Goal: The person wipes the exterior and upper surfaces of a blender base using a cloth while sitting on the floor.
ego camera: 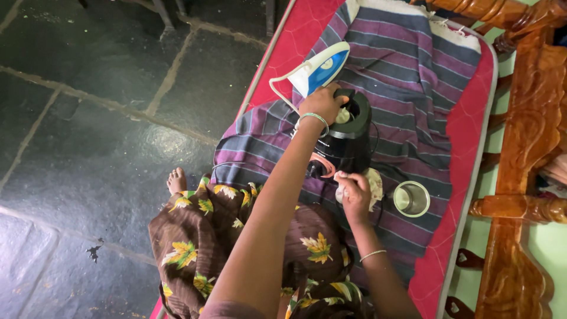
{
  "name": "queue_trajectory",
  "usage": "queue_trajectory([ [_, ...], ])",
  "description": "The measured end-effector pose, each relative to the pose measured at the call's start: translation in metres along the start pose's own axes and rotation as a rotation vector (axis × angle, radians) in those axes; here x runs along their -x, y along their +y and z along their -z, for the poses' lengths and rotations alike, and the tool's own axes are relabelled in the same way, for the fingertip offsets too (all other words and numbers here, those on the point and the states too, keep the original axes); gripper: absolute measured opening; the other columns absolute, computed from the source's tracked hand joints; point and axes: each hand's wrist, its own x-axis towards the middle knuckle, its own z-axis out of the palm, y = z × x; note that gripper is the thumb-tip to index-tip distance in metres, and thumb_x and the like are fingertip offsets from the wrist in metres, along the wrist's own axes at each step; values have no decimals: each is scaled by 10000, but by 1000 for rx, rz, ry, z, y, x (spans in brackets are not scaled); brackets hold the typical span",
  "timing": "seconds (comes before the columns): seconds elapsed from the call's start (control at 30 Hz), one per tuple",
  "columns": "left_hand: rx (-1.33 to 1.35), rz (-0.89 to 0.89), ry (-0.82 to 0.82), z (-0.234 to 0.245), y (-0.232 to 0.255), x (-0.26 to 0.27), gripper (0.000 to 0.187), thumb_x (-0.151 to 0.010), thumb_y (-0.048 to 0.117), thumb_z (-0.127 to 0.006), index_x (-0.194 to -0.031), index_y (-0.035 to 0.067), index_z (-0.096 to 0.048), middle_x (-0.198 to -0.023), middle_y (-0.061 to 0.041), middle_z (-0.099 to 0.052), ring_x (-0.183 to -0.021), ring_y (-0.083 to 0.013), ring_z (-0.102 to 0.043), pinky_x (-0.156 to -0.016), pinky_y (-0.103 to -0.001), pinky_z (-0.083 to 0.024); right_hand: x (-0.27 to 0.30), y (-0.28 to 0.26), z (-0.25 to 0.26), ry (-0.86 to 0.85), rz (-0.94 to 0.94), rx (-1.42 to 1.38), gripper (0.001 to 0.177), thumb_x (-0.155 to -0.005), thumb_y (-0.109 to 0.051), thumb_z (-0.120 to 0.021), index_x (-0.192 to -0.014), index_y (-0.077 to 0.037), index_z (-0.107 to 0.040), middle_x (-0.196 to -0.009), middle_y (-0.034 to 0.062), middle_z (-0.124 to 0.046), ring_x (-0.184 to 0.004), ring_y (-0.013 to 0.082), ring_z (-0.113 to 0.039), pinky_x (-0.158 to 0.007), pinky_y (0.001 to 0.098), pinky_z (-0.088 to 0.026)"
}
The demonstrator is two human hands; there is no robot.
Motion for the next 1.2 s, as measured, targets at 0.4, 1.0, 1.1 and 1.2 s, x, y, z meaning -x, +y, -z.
queue_trajectory([
  [0.4, -23, 4, 67, -2, 14, 29, 484, -904, 524, -631, -1303, 249, -640, -1294, -126, -659, -1112, -359, -679, -914, -494, -528, -34, -20, 15, 91, 24, 54, 457, -728, 135, -657, -1076, -134, -783, -956, 87, -614, -937, 290, -619, -854, 420, -510],
  [1.0, -12, -48, 97, -11, 8, 19, 463, -905, 516, -653, -1258, 217, -659, -1220, -142, -683, -1095, -369, -684, -900, -494, -537, -31, -21, 17, 76, 31, -38, 465, -722, 182, -651, -1084, -83, -772, -1026, 94, -652, -996, 266, -659, -862, 373, -556],
  [1.1, -32, -95, 149, -13, 13, 37, 466, -908, 516, -659, -1248, 197, -662, -1180, -156, -687, -1079, -382, -687, -902, -497, -539, -16, -18, 14, 84, 27, -16, 453, -701, 186, -638, -1054, -67, -768, -1018, 92, -653, -990, 281, -659, -867, 391, -556],
  [1.2, -43, -102, 176, -13, 22, 54, 456, -895, 499, -660, -1229, 188, -670, -1193, -150, -684, -1077, -399, -671, -886, -516, -528, 8, -16, 12, 48, -99, -112, 378, -732, 158, -644, -1023, -58, -754, -1017, 108, -633, -979, 267, -674, -851, 359, -564],
])
